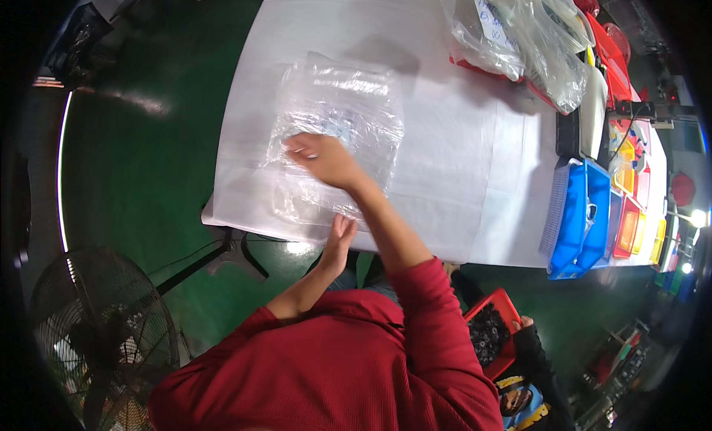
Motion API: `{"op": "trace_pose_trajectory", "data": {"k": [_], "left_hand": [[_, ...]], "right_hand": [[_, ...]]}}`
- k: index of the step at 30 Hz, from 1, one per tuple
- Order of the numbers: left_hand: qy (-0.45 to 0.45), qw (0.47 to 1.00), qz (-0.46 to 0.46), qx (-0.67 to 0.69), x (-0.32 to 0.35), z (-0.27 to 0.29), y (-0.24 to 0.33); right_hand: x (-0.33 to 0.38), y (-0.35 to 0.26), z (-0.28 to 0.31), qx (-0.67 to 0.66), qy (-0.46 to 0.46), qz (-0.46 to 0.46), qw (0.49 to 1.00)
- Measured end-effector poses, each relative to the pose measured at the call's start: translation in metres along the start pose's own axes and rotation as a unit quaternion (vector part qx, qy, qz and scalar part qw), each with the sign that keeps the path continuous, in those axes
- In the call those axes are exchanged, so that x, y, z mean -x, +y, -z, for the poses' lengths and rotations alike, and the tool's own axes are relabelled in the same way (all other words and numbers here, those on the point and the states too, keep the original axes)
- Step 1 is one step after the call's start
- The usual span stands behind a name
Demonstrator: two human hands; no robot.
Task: The person unpacks plastic bags containing small parts, ties them, and transfers contents into colored baskets. They then move and arrange multiple baskets on a table.
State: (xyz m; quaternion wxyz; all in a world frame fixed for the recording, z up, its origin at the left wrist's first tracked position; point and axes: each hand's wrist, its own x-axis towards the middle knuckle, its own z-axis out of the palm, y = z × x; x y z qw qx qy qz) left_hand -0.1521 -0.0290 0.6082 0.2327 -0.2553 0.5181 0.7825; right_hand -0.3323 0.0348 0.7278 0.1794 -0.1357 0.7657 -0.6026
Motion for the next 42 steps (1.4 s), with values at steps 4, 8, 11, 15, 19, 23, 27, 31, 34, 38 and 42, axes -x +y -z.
{"op": "trace_pose_trajectory", "data": {"k": [4,8,11,15,19,23,27,31,34,38,42], "left_hand": [[0.103,0.993,0.055,0.032,-0.030,0.011,-0.006],[0.155,0.985,-0.051,0.057,-0.024,0.059,0.001],[0.167,0.982,-0.073,0.044,-0.017,0.103,0.007],[0.260,0.956,-0.105,0.090,0.007,0.117,0.039],[0.336,0.913,-0.203,0.109,0.015,0.130,0.016],[0.350,0.916,-0.194,0.019,0.019,0.111,0.003],[0.378,0.910,-0.153,-0.079,0.019,0.115,0.003],[0.432,0.854,-0.202,-0.207,0.017,0.109,-0.004],[0.469,0.828,-0.210,-0.225,0.023,0.091,0.001],[0.487,0.816,-0.162,-0.265,0.021,0.099,-0.027],[0.471,0.815,-0.148,-0.302,0.027,0.108,-0.042]], "right_hand": [[0.010,0.068,0.094,0.122,0.253,-0.053,0.958],[-0.005,0.074,0.145,0.343,0.227,0.055,0.910],[-0.019,0.095,0.157,0.468,-0.031,0.043,0.882],[-0.009,0.103,0.160,0.337,-0.088,-0.054,0.936],[0.037,0.142,0.175,0.178,0.002,-0.167,0.970],[0.064,0.156,0.168,0.203,0.039,-0.173,0.963],[0.077,0.158,0.161,0.263,0.117,-0.135,0.948],[0.088,0.179,0.149,0.363,0.161,-0.026,0.917],[0.087,0.180,0.145,0.391,0.159,-0.077,0.903],[0.084,0.182,0.141,0.425,0.174,-0.104,0.882],[0.084,0.171,0.135,0.433,0.185,-0.176,0.865]]}}
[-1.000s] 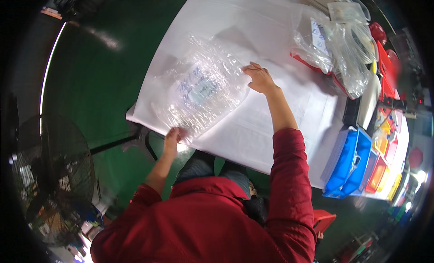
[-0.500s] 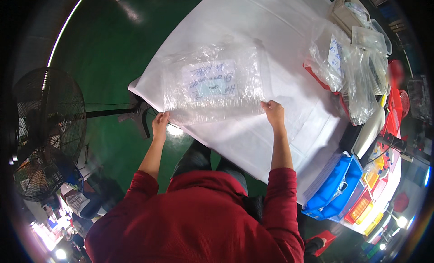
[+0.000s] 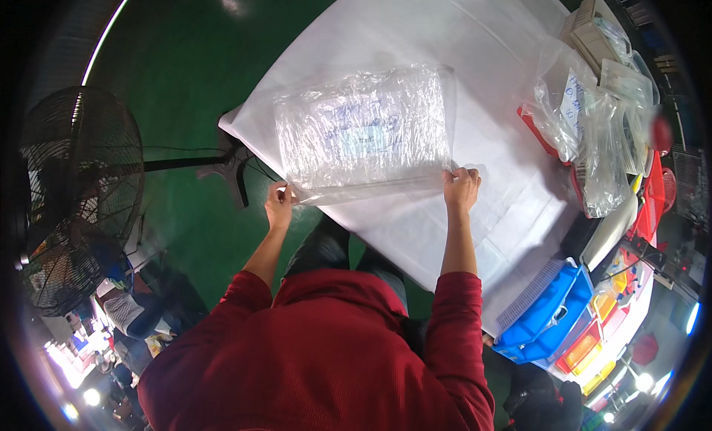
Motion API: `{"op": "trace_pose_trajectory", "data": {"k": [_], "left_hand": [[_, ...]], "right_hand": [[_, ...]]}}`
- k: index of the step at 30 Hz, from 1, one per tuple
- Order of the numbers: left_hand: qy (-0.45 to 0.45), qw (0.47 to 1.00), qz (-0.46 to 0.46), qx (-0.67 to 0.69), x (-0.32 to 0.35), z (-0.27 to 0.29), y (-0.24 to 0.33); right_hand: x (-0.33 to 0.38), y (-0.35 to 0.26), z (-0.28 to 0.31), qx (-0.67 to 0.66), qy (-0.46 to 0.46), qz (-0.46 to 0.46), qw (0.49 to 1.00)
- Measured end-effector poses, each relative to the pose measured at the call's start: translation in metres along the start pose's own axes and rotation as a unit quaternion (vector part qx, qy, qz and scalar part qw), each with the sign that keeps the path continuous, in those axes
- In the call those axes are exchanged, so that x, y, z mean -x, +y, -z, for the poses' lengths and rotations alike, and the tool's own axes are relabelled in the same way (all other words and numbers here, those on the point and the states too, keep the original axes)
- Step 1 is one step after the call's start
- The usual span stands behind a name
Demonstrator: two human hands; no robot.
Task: The person unpacks plastic bags containing small parts, ties them, and transfers contents into colored baskets. They then move and arrange multiple baskets on a table.
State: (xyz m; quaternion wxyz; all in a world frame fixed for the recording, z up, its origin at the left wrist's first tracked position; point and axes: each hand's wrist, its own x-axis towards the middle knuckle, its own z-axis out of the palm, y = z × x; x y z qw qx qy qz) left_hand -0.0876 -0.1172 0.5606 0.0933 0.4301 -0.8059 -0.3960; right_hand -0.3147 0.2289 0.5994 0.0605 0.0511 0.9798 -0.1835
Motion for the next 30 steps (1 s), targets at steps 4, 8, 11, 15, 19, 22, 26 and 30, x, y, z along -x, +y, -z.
{"op": "trace_pose_trajectory", "data": {"k": [4,8,11,15,19,22,26,30], "left_hand": [[0.129,0.969,-0.187,-0.100,-0.006,0.024,0.042],[0.072,0.938,-0.324,-0.095,-0.020,0.011,0.133],[-0.024,0.914,-0.344,-0.214,-0.019,-0.028,0.146],[-0.114,0.901,-0.296,-0.296,-0.003,-0.048,0.092],[-0.127,0.902,-0.311,-0.271,-0.003,-0.041,0.093],[-0.077,0.914,-0.339,-0.209,-0.022,-0.033,0.115],[-0.004,0.905,-0.396,-0.156,-0.098,-0.040,0.169],[-0.255,0.907,-0.271,-0.198,-0.161,-0.076,0.212]], "right_hand": [[0.007,-0.017,0.011,0.034,0.082,0.009,0.996],[0.002,-0.072,0.009,-0.003,0.162,0.184,0.969],[-0.005,-0.092,-0.015,0.056,0.102,0.204,0.972],[-0.009,-0.052,-0.049,0.119,0.054,0.175,0.976],[-0.005,-0.035,-0.047,0.065,0.043,0.152,0.985],[0.009,-0.050,-0.017,0.008,0.091,0.119,0.989],[0.076,-0.050,0.012,-0.113,0.036,-0.107,0.987],[0.126,-0.060,-0.010,-0.376,-0.306,-0.324,0.812]]}}
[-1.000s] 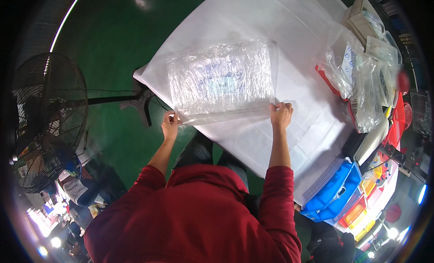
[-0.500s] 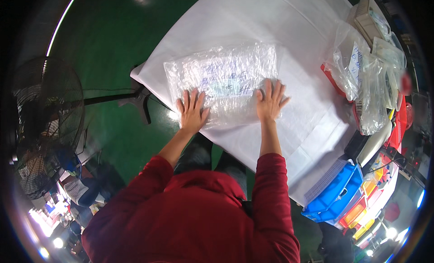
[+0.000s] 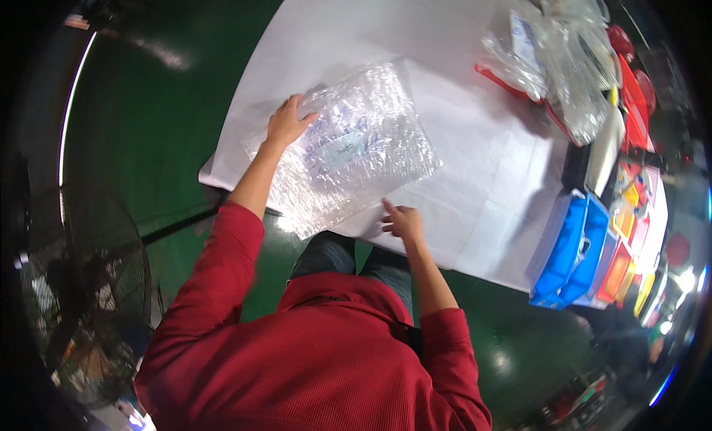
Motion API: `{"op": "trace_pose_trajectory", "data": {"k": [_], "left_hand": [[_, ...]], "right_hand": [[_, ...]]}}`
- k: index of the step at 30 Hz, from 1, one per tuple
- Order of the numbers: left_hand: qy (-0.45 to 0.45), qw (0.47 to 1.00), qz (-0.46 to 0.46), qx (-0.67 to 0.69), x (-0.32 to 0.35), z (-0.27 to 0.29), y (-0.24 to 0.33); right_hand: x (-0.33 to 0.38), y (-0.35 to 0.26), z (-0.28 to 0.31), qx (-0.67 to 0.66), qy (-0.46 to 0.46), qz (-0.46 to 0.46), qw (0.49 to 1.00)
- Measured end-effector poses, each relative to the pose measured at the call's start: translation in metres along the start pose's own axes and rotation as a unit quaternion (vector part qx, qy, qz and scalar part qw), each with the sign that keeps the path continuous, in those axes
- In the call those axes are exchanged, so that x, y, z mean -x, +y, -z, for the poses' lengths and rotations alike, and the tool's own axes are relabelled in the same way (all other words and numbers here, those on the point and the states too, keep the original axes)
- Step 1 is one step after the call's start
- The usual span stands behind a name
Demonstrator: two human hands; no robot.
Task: The person unpacks plastic bags containing small parts, ties them, and transfers contents into colored baskets. They then move and arrange multiple baskets on a table.
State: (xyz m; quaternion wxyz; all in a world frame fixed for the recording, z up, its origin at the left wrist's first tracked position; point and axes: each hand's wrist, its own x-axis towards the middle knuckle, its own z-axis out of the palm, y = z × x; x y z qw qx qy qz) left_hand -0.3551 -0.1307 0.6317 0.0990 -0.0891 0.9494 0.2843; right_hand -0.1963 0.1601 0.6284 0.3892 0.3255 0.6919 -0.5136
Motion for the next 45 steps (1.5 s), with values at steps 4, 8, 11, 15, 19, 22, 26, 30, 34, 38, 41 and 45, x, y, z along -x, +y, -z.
{"op": "trace_pose_trajectory", "data": {"k": [4,8,11,15,19,22,26,30,34,38,41,45], "left_hand": [[-0.193,0.980,-0.010,-0.049,-0.034,-0.004,-0.006],[-0.372,0.916,0.084,0.127,-0.043,0.010,-0.015],[-0.364,0.896,0.149,0.206,-0.035,0.009,-0.019],[-0.342,0.875,0.155,0.306,-0.029,0.009,-0.004],[-0.334,0.870,0.070,0.356,-0.027,0.020,0.037],[-0.247,0.922,0.008,0.299,-0.018,0.040,0.097],[-0.280,0.901,-0.042,0.330,-0.008,0.066,0.149],[-0.291,0.834,-0.028,0.469,0.030,0.061,0.177],[-0.210,0.871,0.059,0.440,0.045,-0.019,0.144],[-0.188,0.899,0.108,0.381,0.062,-0.098,0.109],[-0.164,0.872,0.159,0.432,0.078,-0.113,0.105],[-0.031,0.984,0.075,0.158,0.076,-0.120,0.091]], "right_hand": [[-0.008,0.011,-0.038,-0.115,0.015,0.045,0.992],[-0.011,0.007,-0.024,-0.354,0.065,0.094,0.928],[0.008,-0.005,0.004,-0.409,-0.009,0.050,0.911],[0.011,0.001,0.041,-0.363,-0.045,0.081,0.927],[0.027,-0.005,0.099,-0.272,0.028,0.132,0.953],[0.049,-0.025,0.145,-0.305,0.024,0.204,0.930],[0.105,-0.055,0.166,-0.379,0.081,0.286,0.876],[0.099,-0.025,0.185,-0.432,0.106,0.356,0.821],[0.068,0.029,0.171,-0.428,0.156,0.282,0.844],[0.018,0.103,0.146,-0.373,0.174,0.157,0.898],[0.017,0.119,0.142,-0.321,0.130,0.071,0.935],[0.020,0.108,0.165,0.036,0.180,-0.009,0.983]]}}
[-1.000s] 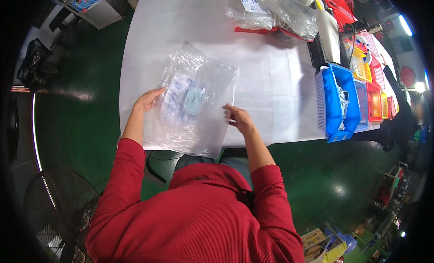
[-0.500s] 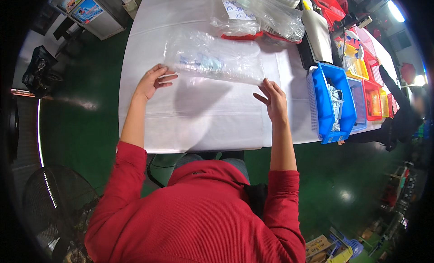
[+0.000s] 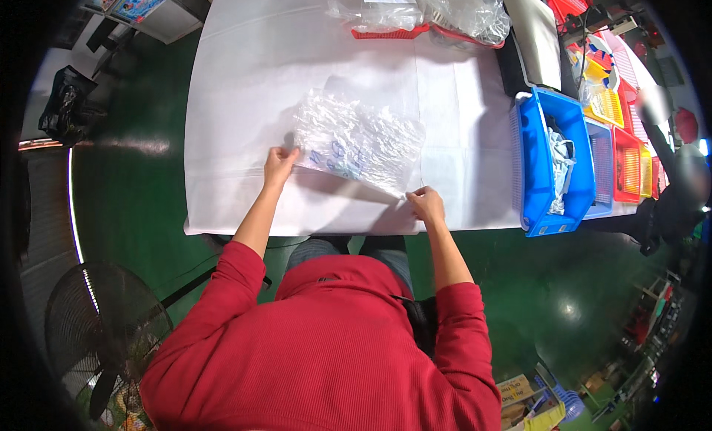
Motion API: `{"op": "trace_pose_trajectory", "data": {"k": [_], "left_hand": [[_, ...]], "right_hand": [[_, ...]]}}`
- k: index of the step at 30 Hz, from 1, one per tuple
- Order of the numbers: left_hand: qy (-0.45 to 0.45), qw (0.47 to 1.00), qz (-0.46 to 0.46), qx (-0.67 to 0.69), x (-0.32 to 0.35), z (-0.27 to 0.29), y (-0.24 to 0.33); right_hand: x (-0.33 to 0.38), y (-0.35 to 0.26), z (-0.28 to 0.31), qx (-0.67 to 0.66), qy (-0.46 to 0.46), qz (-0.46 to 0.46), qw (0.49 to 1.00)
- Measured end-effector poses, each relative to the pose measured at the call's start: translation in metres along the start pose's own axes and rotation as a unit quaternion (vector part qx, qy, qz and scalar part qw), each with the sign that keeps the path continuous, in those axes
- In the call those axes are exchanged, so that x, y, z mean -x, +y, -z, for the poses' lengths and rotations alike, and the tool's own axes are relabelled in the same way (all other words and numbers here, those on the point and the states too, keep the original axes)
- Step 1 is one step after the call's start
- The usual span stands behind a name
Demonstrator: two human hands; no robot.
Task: The person unpacks plastic bags containing small parts, ties them, and transfers contents into colored baskets. They then move and arrange multiple baskets on a table.
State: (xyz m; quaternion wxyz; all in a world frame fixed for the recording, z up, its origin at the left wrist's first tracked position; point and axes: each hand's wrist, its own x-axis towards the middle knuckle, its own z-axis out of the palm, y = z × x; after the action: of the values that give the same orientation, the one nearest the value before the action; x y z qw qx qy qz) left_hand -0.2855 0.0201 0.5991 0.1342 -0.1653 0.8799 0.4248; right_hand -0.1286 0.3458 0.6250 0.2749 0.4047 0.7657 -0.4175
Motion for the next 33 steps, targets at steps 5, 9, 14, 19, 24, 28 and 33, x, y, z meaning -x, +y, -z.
{"op": "trace_pose_trajectory", "data": {"k": [5,9,14,19,24,28,33], "left_hand": [[0.156,0.866,-0.448,-0.158,0.053,0.001,0.092],[0.014,0.818,-0.486,-0.307,0.055,-0.049,0.114],[-0.031,0.814,-0.419,-0.401,0.020,-0.084,0.075],[-0.052,0.816,-0.408,-0.407,0.020,-0.087,0.070],[-0.065,0.814,-0.408,-0.409,0.014,-0.091,0.075],[-0.068,0.816,-0.386,-0.425,0.013,-0.089,0.074],[-0.096,0.816,-0.342,-0.455,0.012,-0.087,0.084]], "right_hand": [[0.025,-0.060,0.008,0.160,0.316,0.410,0.840],[0.000,-0.094,-0.020,0.317,0.210,0.477,0.792],[-0.044,-0.080,-0.032,0.356,0.157,0.450,0.804],[-0.057,-0.070,-0.035,0.293,0.129,0.492,0.810],[-0.053,-0.087,-0.019,0.292,0.074,0.456,0.837],[-0.087,-0.147,0.064,0.180,0.143,0.508,0.830],[-0.143,-0.273,0.237,0.146,0.486,0.491,0.708]]}}
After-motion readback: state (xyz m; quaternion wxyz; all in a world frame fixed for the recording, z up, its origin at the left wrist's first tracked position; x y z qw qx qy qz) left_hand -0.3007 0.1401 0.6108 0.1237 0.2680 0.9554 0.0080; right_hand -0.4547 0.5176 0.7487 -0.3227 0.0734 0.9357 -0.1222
